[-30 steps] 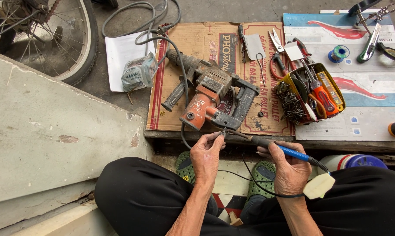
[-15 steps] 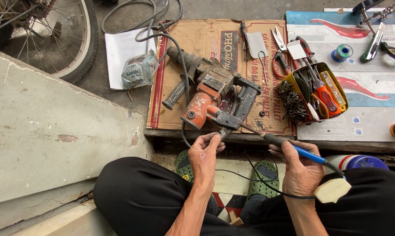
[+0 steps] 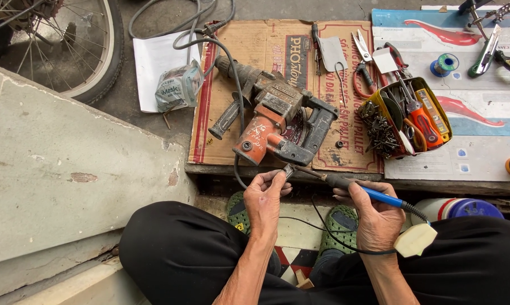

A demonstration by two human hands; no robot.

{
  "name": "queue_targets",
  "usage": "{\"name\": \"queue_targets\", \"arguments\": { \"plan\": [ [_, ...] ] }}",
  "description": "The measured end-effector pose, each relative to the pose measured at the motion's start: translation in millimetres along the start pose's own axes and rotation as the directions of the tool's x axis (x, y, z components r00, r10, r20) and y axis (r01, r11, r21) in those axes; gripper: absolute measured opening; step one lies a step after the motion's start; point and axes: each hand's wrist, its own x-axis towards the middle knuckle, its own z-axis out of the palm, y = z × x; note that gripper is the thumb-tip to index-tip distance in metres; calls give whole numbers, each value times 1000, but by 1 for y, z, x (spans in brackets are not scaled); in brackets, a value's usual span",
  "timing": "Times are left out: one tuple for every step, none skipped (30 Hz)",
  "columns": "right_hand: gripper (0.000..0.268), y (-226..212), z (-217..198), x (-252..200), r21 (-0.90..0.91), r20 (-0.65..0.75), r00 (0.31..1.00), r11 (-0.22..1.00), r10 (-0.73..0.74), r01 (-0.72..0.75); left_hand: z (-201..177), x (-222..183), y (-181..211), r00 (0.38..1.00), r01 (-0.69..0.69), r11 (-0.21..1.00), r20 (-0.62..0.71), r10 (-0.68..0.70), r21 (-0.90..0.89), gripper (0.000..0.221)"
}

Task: The person sits on the ground repairing a rotary hammer drill. They unwrap a new replacement part, fit it into the drill body, then use a soldering iron to solder the drill's wire connection, holding the drill steady with the other hand.

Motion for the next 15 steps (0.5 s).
{"name": "queue_targets", "arguments": {
  "plan": [
    [22, 0, 0, 0, -1, -2, 1000, 1000, 10, -10, 0, 0, 1, 1000, -5, 1000, 0, 5, 6, 22],
    [22, 1, 0, 1, -2, -1, 1000, 1000, 10, -10, 1, -1, 2, 1000, -5, 1000, -1, 5, 6, 22],
    [23, 3, 0, 1, 15, 1, 1000, 1000, 7, -7, 1, -2, 4, 1000, -16, 999, -1, 16, 38, 22],
    [23, 4, -1, 1, 31, 3, 1000, 1000, 2, -3, 2, -3, 5, 1000, -27, 997, -1, 27, 70, 21],
    [23, 5, -2, 2, 31, 3, 1000, 1000, 3, -3, 2, -3, 5, 1000, -26, 997, -1, 26, 70, 21],
    [23, 7, -4, 2, 34, 9, 1000, 999, -4, 4, 2, -3, 5, 1000, -30, 996, -1, 30, 84, 21],
    [23, 9, -5, 3, 37, 15, 1000, 999, -11, 10, 2, -2, 4, 999, -34, 995, -2, 34, 98, 21],
    [23, 6, -3, 3, 37, 15, 1000, 999, -10, 10, 2, -3, 4, 999, -33, 995, -2, 34, 98, 21],
    [23, 3, -1, 2, 5, 25, 1000, 1000, -8, 8, 2, -4, 4, 1000, -29, 993, 15, 28, 116, 20],
    [23, -1, 1, 2, -26, 33, 999, 1000, -6, 7, 3, -5, 4, 999, -26, 991, 32, 21, 134, 20],
    [23, 6, 1, 0, -26, 33, 999, 1000, -6, 7, 4, -7, 5, 999, -25, 991, 33, 21, 135, 20],
    [23, 13, 2, -1, -27, 64, 997, 998, -52, 54, 7, -10, 5, 997, -49, 988, 64, 40, 144, 20],
    [24, 20, 2, -3, -26, 96, 991, 995, -98, 101, 9, -12, 6, 994, -72, 986, 95, 58, 153, 21],
    [24, 15, 0, -2, -29, 98, 990, 994, -98, 101, 7, -11, 6, 994, -71, 986, 93, 58, 149, 21],
    [24, 10, -1, -1, -73, 80, 988, 987, -135, 141, 6, -9, 7, 998, -56, 992, 42, 52, 114, 20]
  ]
}}
